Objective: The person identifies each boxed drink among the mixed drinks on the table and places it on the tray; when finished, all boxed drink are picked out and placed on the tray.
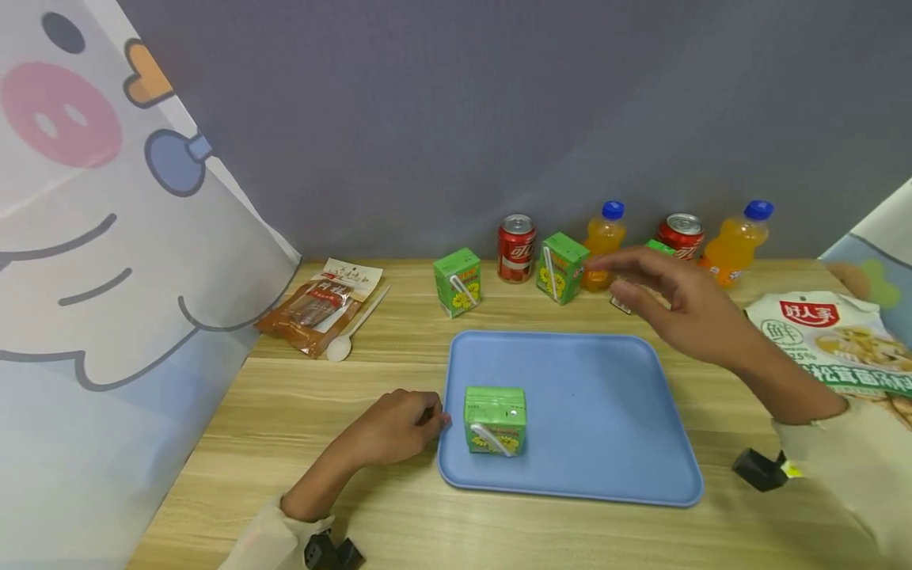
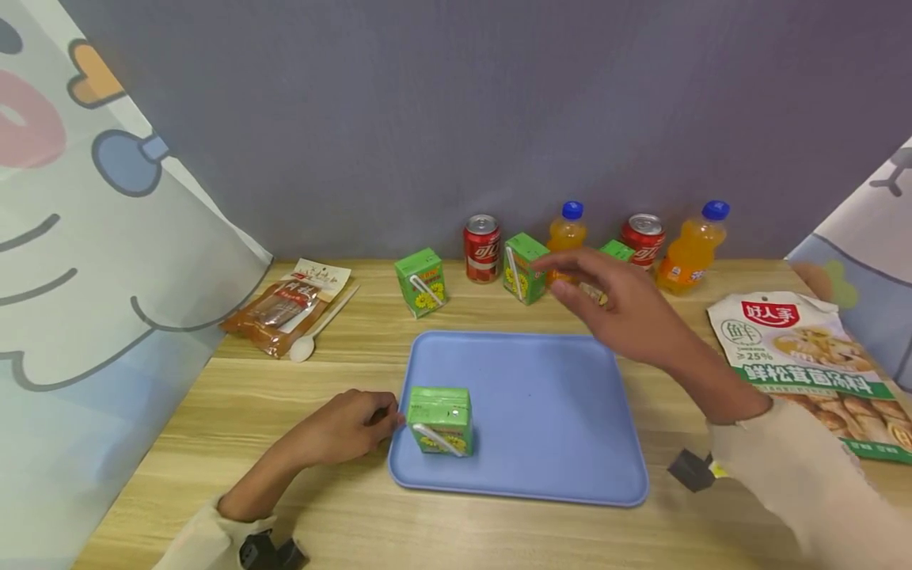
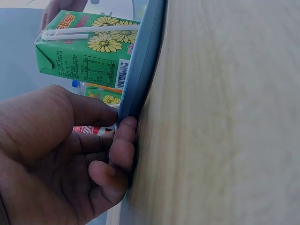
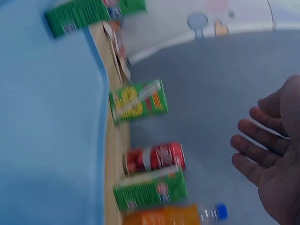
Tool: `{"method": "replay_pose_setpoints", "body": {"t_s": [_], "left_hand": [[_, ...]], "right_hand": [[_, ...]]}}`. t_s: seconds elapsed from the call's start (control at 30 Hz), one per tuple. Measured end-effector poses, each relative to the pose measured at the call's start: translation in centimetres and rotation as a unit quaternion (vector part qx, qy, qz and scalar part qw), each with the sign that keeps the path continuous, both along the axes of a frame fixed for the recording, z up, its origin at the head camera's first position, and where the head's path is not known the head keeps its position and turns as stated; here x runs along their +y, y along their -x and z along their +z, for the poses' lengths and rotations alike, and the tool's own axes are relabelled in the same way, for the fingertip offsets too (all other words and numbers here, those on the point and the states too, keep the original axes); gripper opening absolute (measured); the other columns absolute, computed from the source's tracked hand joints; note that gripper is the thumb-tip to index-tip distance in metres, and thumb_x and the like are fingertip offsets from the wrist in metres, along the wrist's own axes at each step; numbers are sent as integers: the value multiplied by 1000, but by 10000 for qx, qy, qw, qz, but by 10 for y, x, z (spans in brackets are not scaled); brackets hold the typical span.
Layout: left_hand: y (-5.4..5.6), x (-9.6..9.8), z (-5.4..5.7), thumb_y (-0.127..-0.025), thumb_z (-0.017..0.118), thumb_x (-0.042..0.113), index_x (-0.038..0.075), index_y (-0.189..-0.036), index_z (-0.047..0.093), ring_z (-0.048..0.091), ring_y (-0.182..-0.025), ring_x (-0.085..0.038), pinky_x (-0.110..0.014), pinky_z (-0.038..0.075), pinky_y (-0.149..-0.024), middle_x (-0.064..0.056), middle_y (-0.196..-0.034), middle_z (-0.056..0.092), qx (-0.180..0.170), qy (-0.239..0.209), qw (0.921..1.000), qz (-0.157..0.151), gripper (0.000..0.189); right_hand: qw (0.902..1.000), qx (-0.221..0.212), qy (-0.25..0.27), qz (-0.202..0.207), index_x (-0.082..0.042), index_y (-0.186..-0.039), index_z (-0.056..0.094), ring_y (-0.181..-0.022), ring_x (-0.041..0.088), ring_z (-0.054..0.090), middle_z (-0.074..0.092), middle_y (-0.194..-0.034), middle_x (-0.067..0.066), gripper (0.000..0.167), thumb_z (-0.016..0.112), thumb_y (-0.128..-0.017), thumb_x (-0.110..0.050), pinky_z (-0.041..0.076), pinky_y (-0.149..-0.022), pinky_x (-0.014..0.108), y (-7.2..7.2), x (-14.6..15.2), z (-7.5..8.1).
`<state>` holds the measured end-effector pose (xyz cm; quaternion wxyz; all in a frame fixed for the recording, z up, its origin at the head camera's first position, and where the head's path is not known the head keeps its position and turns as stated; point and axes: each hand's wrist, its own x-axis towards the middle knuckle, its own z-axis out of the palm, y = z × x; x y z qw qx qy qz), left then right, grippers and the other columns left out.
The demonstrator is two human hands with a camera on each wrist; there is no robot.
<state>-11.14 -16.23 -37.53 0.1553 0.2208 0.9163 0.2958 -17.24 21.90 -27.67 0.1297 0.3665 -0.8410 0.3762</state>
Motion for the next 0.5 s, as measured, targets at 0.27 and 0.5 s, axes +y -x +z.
{"method": "replay_pose_setpoints", "body": {"t_s": [0.27,0.5], "left_hand": [[0,-1,0,-103,59,23,17,-76,57,41,-50,-5,-25,34,-48,10,-58,45,13,-20,10000,8,28],[-1,0,0,-102,59,22,18,-75,58,41,-50,-5,-25,34,-48,10,-57,46,19,-87,10000,-19,27]], "right_hand": [[9999,-80,26,121,-6,-138,56,-128,11,50,59,-134,6,45,57,-96,11,38,-99,15,36,43,-5],[9973,-709,164,85,-2,-146,47,-132,11,45,43,-150,12,49,50,-99,11,52,-77,18,58,71,-16]]}}
